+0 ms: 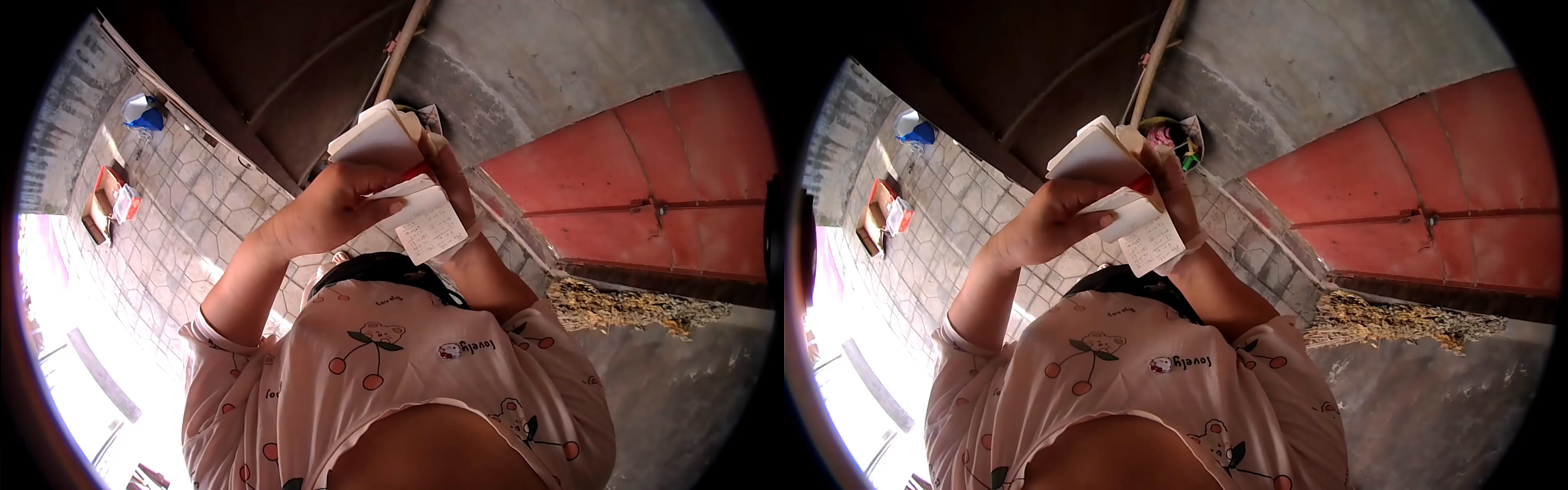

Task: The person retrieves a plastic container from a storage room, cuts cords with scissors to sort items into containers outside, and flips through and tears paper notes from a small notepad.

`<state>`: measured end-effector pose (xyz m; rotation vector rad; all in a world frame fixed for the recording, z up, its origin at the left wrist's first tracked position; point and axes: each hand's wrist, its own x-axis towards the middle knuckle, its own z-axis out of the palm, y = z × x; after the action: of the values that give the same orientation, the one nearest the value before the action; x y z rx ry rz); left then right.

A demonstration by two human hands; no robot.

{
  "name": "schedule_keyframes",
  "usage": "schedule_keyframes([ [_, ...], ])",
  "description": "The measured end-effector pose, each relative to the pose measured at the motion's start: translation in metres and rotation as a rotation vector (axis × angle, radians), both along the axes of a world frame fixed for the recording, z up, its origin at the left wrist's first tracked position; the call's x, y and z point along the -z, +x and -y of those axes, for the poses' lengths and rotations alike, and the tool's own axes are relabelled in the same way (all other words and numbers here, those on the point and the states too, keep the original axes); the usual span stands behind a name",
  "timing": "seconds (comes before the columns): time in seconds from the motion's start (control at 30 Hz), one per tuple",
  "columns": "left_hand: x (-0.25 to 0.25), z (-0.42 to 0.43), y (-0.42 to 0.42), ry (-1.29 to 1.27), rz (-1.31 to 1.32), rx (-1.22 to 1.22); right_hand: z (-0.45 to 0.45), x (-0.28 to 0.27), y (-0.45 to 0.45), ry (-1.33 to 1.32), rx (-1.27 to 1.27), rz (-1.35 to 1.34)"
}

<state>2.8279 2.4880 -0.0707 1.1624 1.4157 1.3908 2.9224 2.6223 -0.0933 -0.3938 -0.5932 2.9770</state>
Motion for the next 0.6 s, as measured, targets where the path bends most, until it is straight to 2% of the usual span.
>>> schedule_keyframes([
  [0.2, 0.0, 0.003, -0.001, 0.018, -0.069, -0.038, 0.001, 0.002, 0.0, 0.093, 0.0, 0.017],
  [0.3, 0.0, 0.006, -0.001, 0.001, -0.022, -0.041, 0.0, 0.004, -0.001, 0.123, -0.05, -0.026],
  [0.4, 0.011, 0.009, 0.0, 0.048, 0.068, 0.0, 0.009, -0.009, -0.002, 0.026, -0.043, 0.03],
  [0.5, 0.018, 0.013, -0.007, 0.184, -0.092, 0.092, 0.007, 0.007, -0.007, 0.06, 0.021, 0.028],
  [0.6, 0.011, 0.009, -0.001, 0.015, -0.206, -0.022, 0.005, 0.014, -0.004, -0.034, -0.023, -0.003],
])
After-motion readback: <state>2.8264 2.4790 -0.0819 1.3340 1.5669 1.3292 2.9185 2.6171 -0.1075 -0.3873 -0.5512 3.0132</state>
